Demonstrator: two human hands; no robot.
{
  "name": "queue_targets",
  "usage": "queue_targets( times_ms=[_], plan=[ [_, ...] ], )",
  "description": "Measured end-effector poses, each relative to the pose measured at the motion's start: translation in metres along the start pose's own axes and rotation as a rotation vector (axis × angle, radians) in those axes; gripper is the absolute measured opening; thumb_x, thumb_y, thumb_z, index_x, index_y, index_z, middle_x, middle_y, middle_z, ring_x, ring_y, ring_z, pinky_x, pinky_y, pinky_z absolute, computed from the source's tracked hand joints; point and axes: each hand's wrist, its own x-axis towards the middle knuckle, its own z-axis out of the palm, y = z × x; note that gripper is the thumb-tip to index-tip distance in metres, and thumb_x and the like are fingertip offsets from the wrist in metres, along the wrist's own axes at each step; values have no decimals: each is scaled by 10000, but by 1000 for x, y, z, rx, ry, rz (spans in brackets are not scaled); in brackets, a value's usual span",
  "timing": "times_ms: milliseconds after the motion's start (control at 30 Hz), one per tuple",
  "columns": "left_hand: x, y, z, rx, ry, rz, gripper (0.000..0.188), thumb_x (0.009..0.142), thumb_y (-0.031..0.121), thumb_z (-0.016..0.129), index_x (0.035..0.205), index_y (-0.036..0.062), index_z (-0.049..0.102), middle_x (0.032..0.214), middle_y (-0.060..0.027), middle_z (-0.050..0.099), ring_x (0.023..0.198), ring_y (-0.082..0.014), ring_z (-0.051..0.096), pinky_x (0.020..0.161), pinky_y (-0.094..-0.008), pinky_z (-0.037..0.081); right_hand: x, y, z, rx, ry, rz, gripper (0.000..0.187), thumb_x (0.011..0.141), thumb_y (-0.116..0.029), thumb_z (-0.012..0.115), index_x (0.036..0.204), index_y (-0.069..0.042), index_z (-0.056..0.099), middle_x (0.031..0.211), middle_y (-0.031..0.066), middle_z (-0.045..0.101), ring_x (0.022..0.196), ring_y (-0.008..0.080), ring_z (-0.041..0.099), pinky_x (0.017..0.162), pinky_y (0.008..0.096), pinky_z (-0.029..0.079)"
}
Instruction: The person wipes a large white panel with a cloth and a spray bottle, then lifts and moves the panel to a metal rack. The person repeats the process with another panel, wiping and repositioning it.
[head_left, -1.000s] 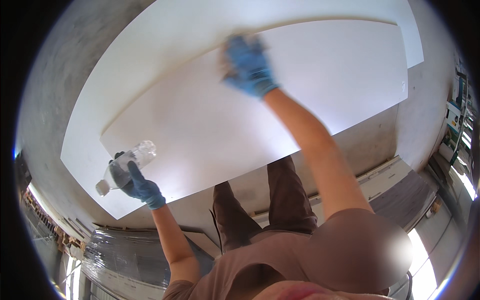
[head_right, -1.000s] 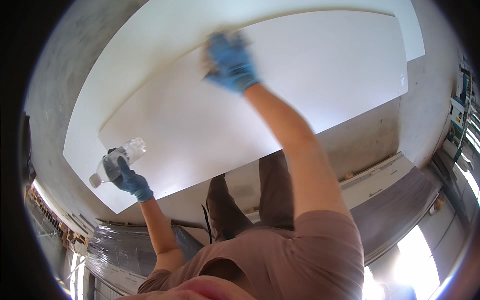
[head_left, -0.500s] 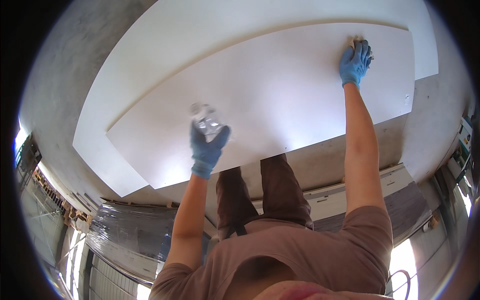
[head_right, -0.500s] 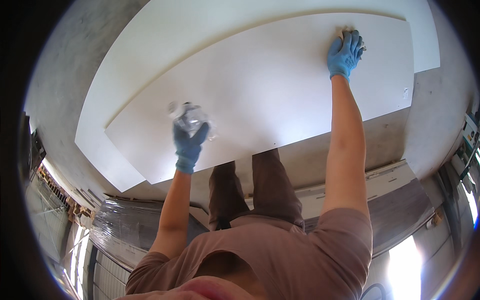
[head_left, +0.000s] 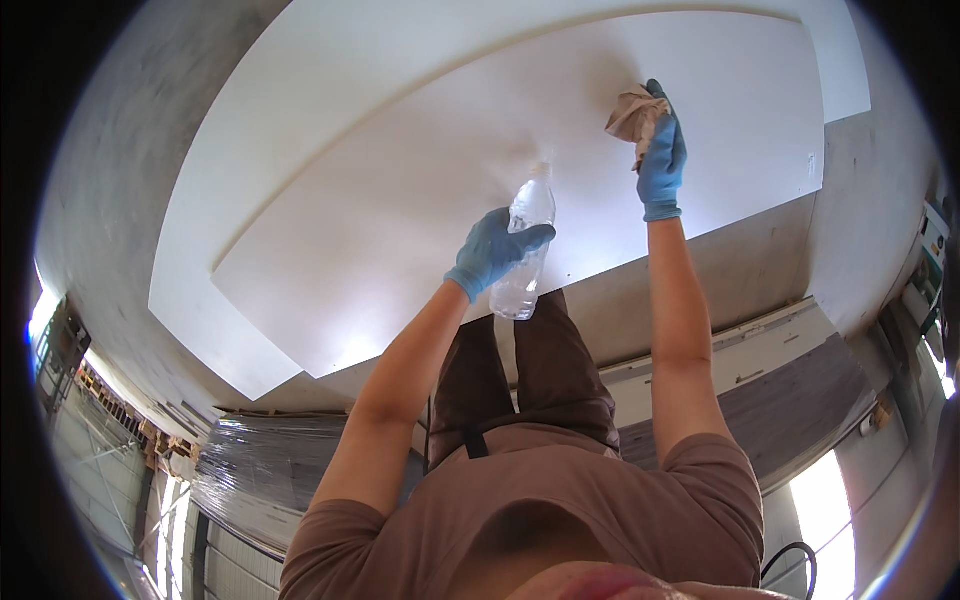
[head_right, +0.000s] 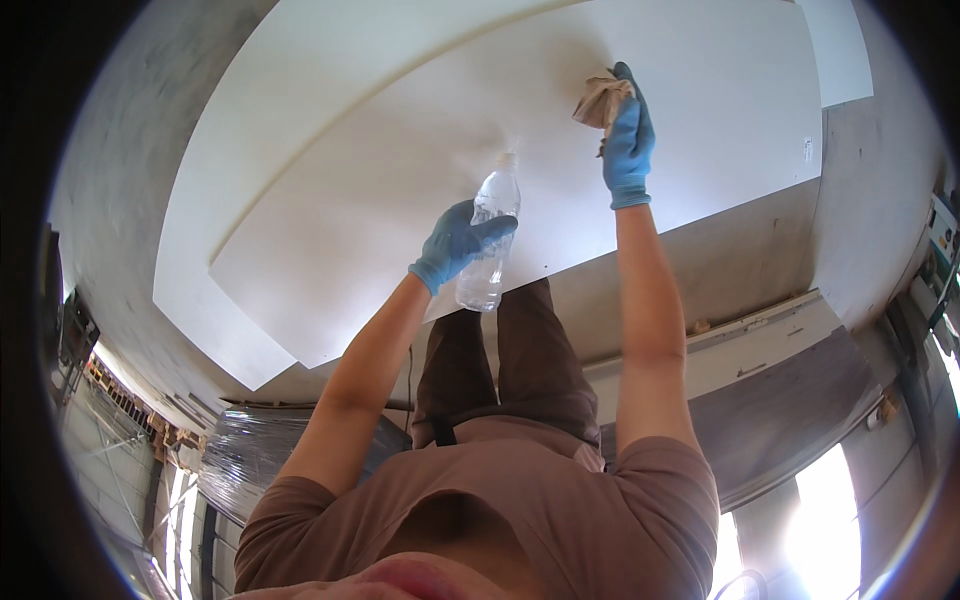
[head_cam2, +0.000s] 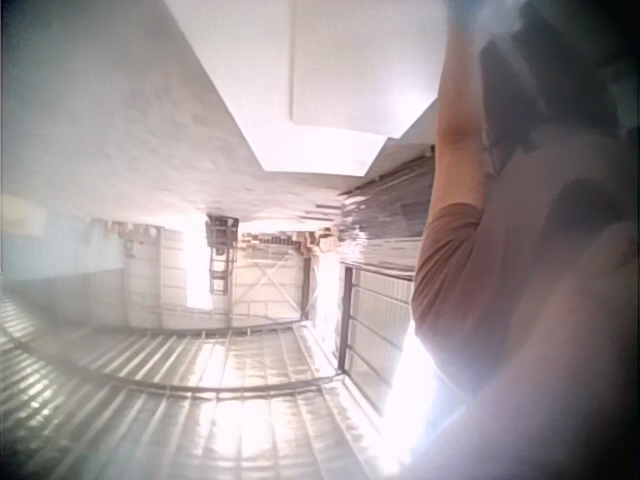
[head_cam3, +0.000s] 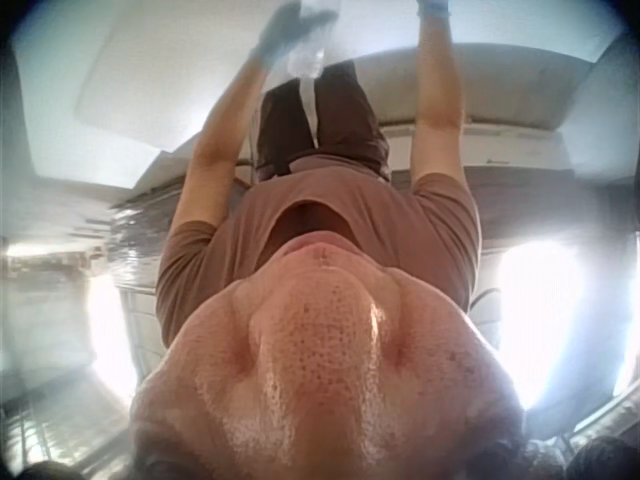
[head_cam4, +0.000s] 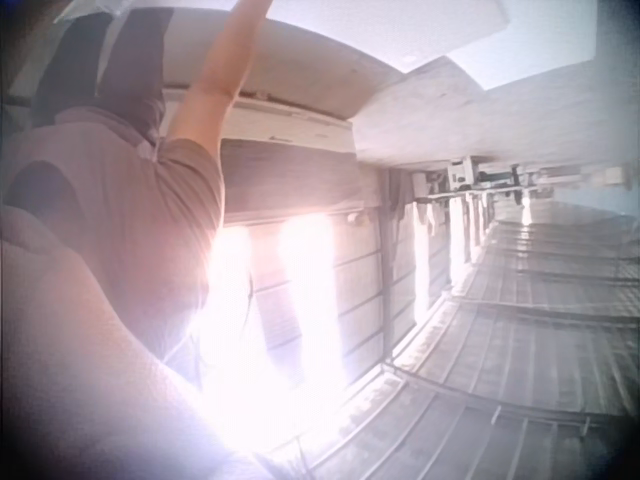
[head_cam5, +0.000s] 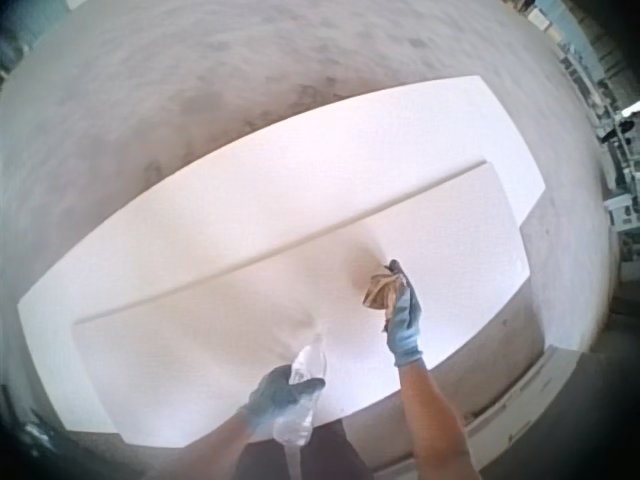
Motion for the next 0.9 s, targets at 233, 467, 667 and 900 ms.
queue_targets(
  times_ms=[233,467,667,900],
  plan=[
    [-26,-8,-21,-2,45,-76,572,802,512,758,1098,25,719,990,-143,754,944,-304,728,874,-428,541,-33,5,55,-451,64,-135,280,1052,-223,484,1153,-4,626,1342,190,594,1278,384,531,1147,463,366],
    [-81,-68,-57,89,298,144,599,784,392,798,1259,56,655,1083,-139,741,1015,-322,711,901,-421,543,-54,7,130,-1080,-497,-314,753,789,-505,691,1392,-90,514,1569,192,375,1493,460,264,1181,717,186],
    [-108,-105,-86,88,697,432,546,760,191,830,1242,27,634,1063,-123,736,943,-248,722,840,-380,570,26,-19,159,-1229,-58,-267,804,800,-569,708,1354,-17,520,1484,240,426,1435,469,321,1109,720,216],
    [-83,-88,-169,17,1164,701,647,819,145,865,1371,-19,570,1250,-119,662,1083,-206,659,926,-356,557,-110,2,292,-847,-685,-805,569,729,-571,707,1164,-208,650,1457,131,504,1444,362,391,1128,682,287]
  ],
)
